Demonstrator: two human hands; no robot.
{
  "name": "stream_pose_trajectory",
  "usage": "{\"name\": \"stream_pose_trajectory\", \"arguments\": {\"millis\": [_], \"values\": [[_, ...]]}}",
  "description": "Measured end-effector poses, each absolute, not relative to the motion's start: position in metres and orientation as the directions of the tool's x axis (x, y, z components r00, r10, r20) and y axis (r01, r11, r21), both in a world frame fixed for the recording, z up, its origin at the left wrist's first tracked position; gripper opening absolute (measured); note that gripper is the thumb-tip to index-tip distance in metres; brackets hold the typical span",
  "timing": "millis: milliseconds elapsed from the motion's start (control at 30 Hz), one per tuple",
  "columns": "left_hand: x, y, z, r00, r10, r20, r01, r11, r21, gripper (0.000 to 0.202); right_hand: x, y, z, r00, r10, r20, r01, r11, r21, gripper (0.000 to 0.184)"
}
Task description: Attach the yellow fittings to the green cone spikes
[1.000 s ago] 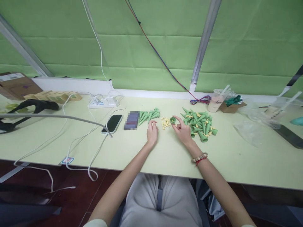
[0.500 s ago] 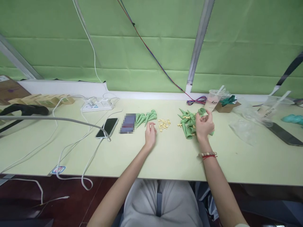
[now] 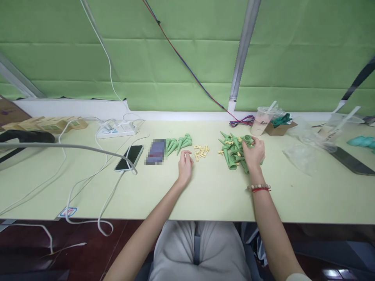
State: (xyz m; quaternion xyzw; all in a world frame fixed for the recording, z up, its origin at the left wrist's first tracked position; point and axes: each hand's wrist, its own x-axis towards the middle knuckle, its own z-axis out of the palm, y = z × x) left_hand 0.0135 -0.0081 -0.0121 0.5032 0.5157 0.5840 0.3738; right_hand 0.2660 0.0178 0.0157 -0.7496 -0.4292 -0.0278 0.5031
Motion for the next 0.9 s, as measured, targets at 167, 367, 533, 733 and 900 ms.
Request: {"name": "stream_pose_trajectory", "arguments": {"millis": [167, 367, 533, 733, 900], "values": [[0.016, -0.010, -0.012, -0.202, 0.956, 0.211, 0.127, -0.188, 0.974, 0.015, 0.268, 0.022, 0.009, 0.538, 0.688, 0.487, 0.720, -0.074, -0.690, 0.037], [0.014, -0.013, -0.011, -0.203, 0.955, 0.214, 0.196, -0.175, 0.965, 0.015, 0.266, 0.024, 0.008, 0.525, 0.692, 0.496, 0.663, 0.033, -0.748, 0.041], [0.008, -0.013, -0.013, -0.310, 0.913, 0.265, 0.381, -0.136, 0.915, 0.011, 0.253, 0.020, 0.011, 0.604, 0.510, 0.613, 0.598, 0.219, -0.771, 0.028], [0.004, -0.003, -0.017, -0.304, 0.871, 0.386, 0.637, -0.116, 0.762, 0.022, 0.203, 0.004, 0.011, 0.229, 0.576, 0.785, 0.700, 0.463, -0.544, 0.018], [0.006, 0.002, -0.020, -0.198, 0.888, 0.414, 0.828, -0.075, 0.555, 0.040, 0.176, 0.000, -0.002, -0.213, 0.774, 0.596, 0.667, 0.561, -0.491, 0.028]]}}
